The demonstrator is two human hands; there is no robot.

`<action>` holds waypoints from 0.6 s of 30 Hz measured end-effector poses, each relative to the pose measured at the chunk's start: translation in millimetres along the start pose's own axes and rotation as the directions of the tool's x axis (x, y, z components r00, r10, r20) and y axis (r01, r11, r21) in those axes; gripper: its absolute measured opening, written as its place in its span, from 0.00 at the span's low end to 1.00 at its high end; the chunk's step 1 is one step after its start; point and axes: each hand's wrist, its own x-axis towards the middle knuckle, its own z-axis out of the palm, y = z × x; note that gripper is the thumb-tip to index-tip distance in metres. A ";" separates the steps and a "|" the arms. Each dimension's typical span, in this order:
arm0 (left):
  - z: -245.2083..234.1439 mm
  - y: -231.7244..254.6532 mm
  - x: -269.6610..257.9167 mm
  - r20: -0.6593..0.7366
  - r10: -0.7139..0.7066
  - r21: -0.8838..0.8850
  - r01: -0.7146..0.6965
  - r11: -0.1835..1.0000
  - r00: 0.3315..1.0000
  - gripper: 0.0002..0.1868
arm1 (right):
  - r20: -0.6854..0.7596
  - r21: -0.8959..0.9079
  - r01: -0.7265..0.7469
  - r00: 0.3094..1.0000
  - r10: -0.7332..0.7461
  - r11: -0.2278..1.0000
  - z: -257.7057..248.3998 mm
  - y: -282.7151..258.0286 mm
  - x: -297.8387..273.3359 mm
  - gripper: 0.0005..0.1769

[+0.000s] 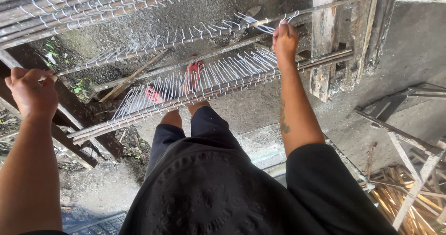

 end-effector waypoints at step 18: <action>1.9 -3.5 -2.2 0.002 0.013 0.047 -0.014 0.999 1.000 0.09 | -0.124 -0.444 0.503 0.785 -0.606 0.742 -22.7 -13.4 -19.0 0.12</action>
